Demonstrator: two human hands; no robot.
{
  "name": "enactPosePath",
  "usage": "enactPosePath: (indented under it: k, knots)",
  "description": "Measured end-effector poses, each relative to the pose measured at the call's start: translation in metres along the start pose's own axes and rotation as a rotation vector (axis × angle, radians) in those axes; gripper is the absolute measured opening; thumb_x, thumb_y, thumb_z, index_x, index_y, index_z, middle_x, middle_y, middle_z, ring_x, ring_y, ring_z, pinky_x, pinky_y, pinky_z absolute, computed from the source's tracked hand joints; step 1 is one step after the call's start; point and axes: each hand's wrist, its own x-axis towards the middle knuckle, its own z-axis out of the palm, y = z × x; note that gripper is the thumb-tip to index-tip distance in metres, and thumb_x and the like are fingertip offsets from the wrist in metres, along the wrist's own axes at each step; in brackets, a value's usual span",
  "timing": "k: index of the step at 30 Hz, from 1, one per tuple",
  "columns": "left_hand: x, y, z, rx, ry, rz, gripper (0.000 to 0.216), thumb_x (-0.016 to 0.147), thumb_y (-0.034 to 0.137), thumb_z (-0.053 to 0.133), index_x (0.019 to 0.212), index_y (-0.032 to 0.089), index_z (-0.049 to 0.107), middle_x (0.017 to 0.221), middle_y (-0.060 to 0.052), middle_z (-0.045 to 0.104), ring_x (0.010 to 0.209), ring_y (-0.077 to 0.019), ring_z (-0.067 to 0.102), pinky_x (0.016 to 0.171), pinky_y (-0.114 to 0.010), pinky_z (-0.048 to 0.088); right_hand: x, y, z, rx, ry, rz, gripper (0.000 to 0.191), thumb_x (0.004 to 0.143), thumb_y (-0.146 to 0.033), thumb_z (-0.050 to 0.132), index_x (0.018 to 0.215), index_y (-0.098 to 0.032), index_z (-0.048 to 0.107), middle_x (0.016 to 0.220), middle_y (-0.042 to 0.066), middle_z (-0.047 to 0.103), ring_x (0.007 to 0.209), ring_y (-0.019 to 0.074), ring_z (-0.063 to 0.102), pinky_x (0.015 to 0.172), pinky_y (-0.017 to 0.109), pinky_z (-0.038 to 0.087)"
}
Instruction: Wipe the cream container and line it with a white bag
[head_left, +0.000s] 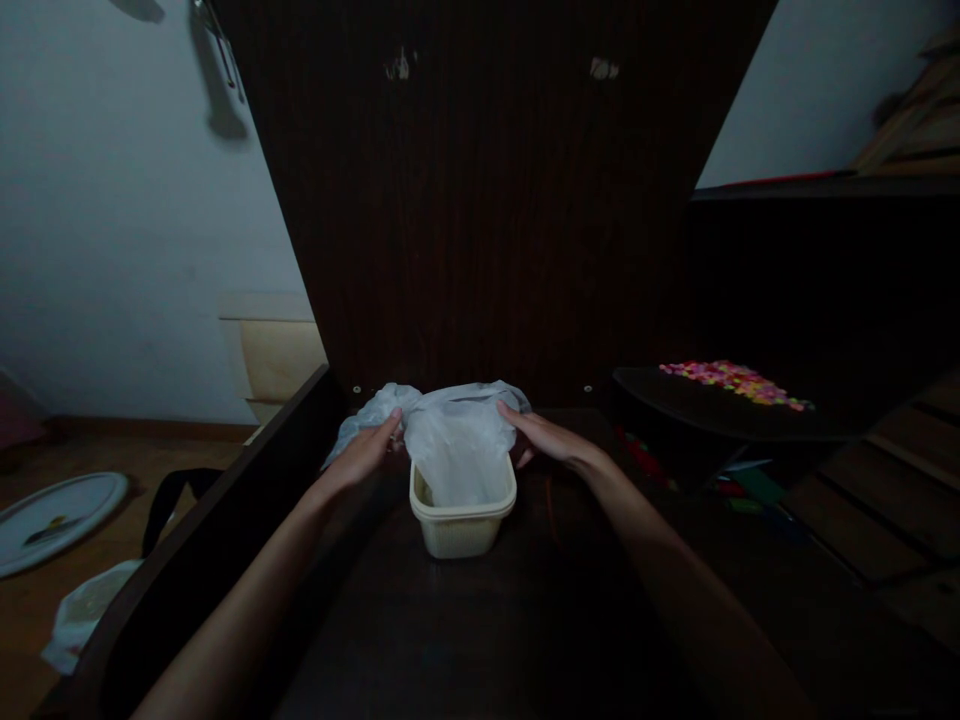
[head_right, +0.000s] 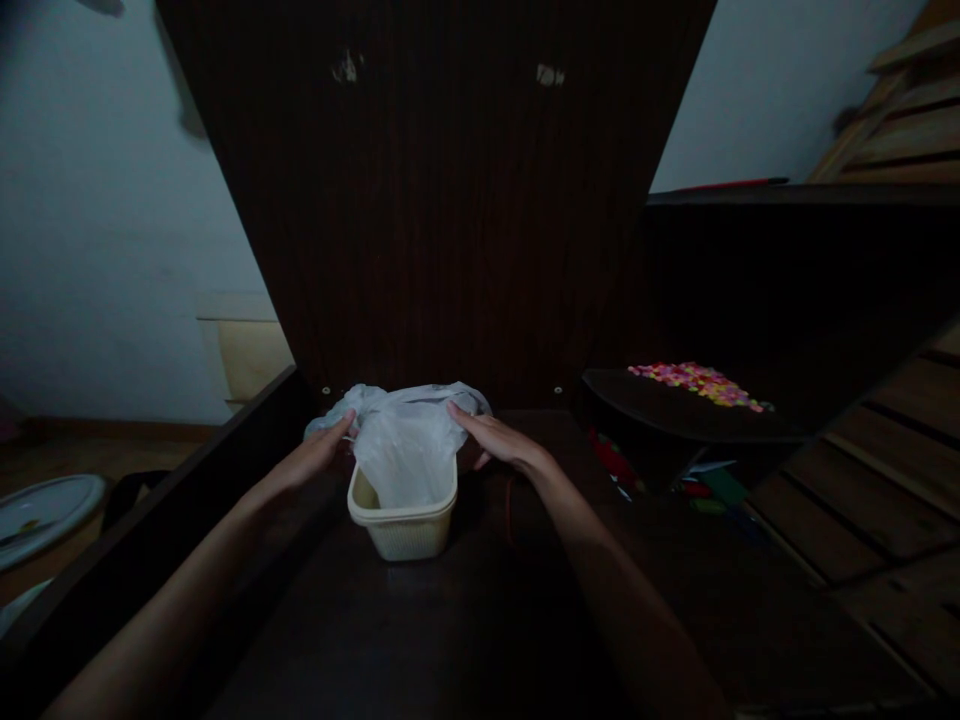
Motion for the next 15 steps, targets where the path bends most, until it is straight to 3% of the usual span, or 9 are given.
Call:
enactPosePath:
  k: [3,6,10,13,15]
  knots:
    - [0.007,0.011,0.007,-0.127,0.058,0.139,0.051,0.087,0.064,0.053,0.113,0.021,0.065,0.118,-0.012,0.072,0.100,-0.0276,0.071,0.078,-0.035,0.058,0.011,-0.005,0.006,0.163,0.051,-0.124,0.048,0.075,-0.068,0.071,0.083,-0.020,0.071,0.086,0.004,0.071,0.088,0.0203,0.066,0.090,0.036,0.054]
    - [0.014,0.028,0.008,-0.135,0.132,0.207,0.046,0.092,0.049,0.052,0.132,0.026,0.053,0.138,-0.009,0.062,0.119,-0.0269,0.064,0.090,-0.037,0.056,0.018,-0.016,0.008,0.254,0.055,-0.167,0.044,0.070,-0.057,0.080,0.089,-0.018,0.070,0.092,0.005,0.073,0.091,0.0218,0.066,0.097,0.040,0.051]
    - [0.016,0.059,0.009,-0.153,0.189,0.472,0.050,0.093,0.040,0.053,0.139,0.021,0.045,0.145,-0.011,0.056,0.134,-0.0255,0.054,0.110,-0.041,0.045,0.019,-0.039,0.014,0.266,0.021,-0.271,0.049,0.061,-0.040,0.088,0.102,-0.020,0.070,0.105,0.005,0.074,0.103,0.0249,0.067,0.102,0.043,0.050]
    - [0.013,0.082,0.016,-0.163,0.194,0.623,0.050,0.092,0.037,0.057,0.136,0.017,0.046,0.140,-0.015,0.060,0.131,-0.0267,0.056,0.111,-0.044,0.044,0.018,-0.055,0.027,0.235,-0.027,-0.325,0.050,0.059,-0.032,0.089,0.104,-0.022,0.071,0.110,0.004,0.074,0.106,0.0254,0.067,0.105,0.045,0.049]
    - [0.011,0.096,0.025,-0.190,0.179,0.653,0.051,0.090,0.034,0.060,0.136,0.018,0.046,0.139,-0.015,0.061,0.129,-0.0273,0.059,0.110,-0.046,0.046,0.021,-0.060,0.039,0.244,0.018,-0.380,0.056,0.054,-0.027,0.091,0.106,-0.023,0.070,0.111,0.004,0.073,0.112,0.0259,0.065,0.109,0.045,0.047]
